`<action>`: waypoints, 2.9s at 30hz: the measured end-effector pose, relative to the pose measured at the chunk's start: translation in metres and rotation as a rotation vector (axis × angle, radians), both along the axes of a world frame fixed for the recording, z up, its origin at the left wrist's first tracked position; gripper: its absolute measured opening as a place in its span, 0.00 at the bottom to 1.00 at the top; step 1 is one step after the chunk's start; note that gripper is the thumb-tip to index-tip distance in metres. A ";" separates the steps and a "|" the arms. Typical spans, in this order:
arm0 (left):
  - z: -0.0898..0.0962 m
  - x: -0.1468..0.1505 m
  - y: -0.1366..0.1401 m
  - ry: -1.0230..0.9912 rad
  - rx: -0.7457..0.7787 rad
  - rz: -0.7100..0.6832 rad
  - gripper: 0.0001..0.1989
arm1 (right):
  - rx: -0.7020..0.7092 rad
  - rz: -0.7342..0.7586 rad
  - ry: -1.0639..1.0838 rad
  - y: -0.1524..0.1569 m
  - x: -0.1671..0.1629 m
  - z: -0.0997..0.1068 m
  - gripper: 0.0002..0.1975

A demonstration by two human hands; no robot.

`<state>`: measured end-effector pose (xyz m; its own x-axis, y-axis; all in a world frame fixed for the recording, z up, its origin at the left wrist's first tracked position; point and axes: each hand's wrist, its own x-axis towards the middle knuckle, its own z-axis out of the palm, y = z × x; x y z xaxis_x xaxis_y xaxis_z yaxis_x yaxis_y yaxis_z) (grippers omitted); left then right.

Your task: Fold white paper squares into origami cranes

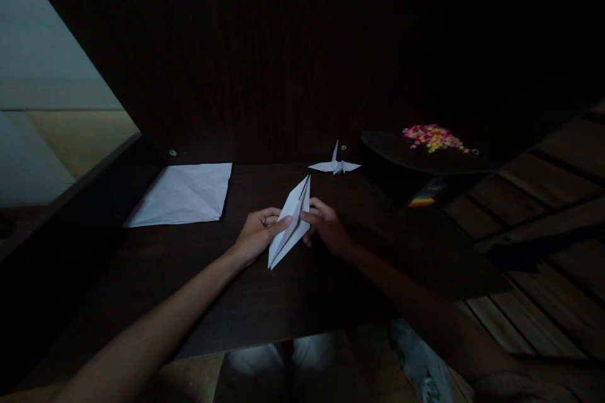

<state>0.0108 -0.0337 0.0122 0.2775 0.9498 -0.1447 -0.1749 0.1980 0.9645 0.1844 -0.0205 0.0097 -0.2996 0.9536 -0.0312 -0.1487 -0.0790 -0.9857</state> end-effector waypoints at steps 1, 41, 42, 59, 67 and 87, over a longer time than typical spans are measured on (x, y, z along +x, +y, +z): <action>0.000 0.000 0.000 0.004 -0.002 0.008 0.20 | 0.005 0.015 0.018 -0.001 0.000 0.000 0.17; 0.001 -0.025 0.020 0.851 0.803 -0.064 0.12 | 0.898 -0.033 -0.975 0.007 0.011 -0.016 0.06; 0.000 -0.026 0.020 0.874 0.847 -0.095 0.12 | 0.901 -0.042 -0.960 0.007 0.011 -0.017 0.07; 0.003 -0.027 0.013 0.949 0.963 -0.294 0.10 | 0.927 0.127 -0.810 0.005 0.016 -0.016 0.05; 0.009 -0.035 0.013 0.960 1.034 -0.435 0.15 | 0.903 0.311 -0.837 0.001 0.024 -0.003 0.15; 0.002 -0.026 0.014 0.939 0.883 -0.307 0.09 | 0.838 0.179 -0.763 0.007 0.017 -0.016 0.02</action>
